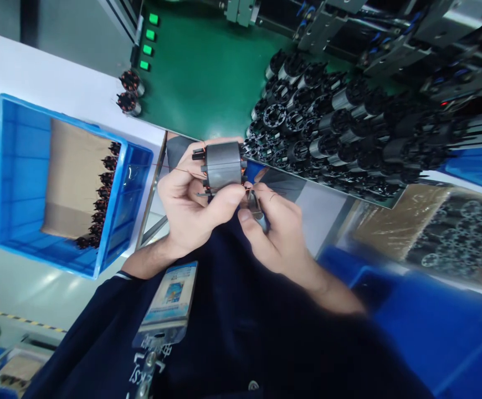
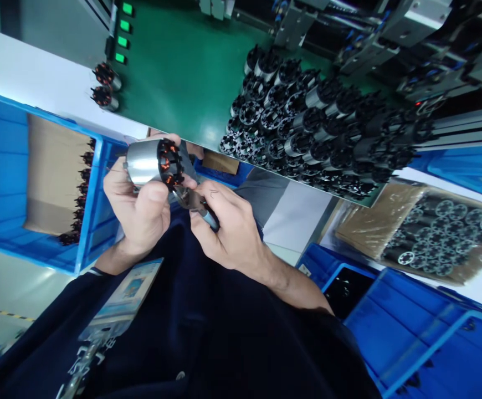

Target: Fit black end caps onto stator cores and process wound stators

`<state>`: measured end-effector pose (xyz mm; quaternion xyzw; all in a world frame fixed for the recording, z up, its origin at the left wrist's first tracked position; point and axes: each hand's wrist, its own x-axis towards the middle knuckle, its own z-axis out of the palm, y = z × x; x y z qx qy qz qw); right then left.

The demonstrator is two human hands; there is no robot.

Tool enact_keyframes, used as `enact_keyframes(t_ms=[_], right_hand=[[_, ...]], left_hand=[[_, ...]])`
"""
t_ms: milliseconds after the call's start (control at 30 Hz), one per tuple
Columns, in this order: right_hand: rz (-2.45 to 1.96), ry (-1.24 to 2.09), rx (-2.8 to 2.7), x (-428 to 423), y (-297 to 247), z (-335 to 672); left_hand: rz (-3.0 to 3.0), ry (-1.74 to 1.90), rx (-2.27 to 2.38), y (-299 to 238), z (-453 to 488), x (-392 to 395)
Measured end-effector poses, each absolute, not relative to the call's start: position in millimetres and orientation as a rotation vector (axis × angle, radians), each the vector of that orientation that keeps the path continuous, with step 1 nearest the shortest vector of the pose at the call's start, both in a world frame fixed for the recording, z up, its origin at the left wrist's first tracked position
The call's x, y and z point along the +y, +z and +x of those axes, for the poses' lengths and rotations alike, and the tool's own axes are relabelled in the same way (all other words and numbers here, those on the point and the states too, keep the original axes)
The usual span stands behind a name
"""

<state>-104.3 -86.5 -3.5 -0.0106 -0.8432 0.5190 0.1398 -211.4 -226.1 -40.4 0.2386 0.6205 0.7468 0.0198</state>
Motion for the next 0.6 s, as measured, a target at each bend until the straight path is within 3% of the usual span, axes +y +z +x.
enact_keyframes(t_ms=[400, 500, 600], right_hand=[[-0.055, 1.706, -2.347, -86.6, -12.6, -102.6], [-0.309, 1.975, -2.391, -85.7, -42.1, -104.5], [-0.771, 2.231, -2.413, -87.4, -97.8, -111.5]], left_hand=[[0.728, 2.288, 1.942, -43.6, -208.1, -226.6], [0.559, 2.213, 2.093, -64.3, -208.6, -229.7], [0.182, 2.026, 2.212, -117.4, -211.2, -230.9]])
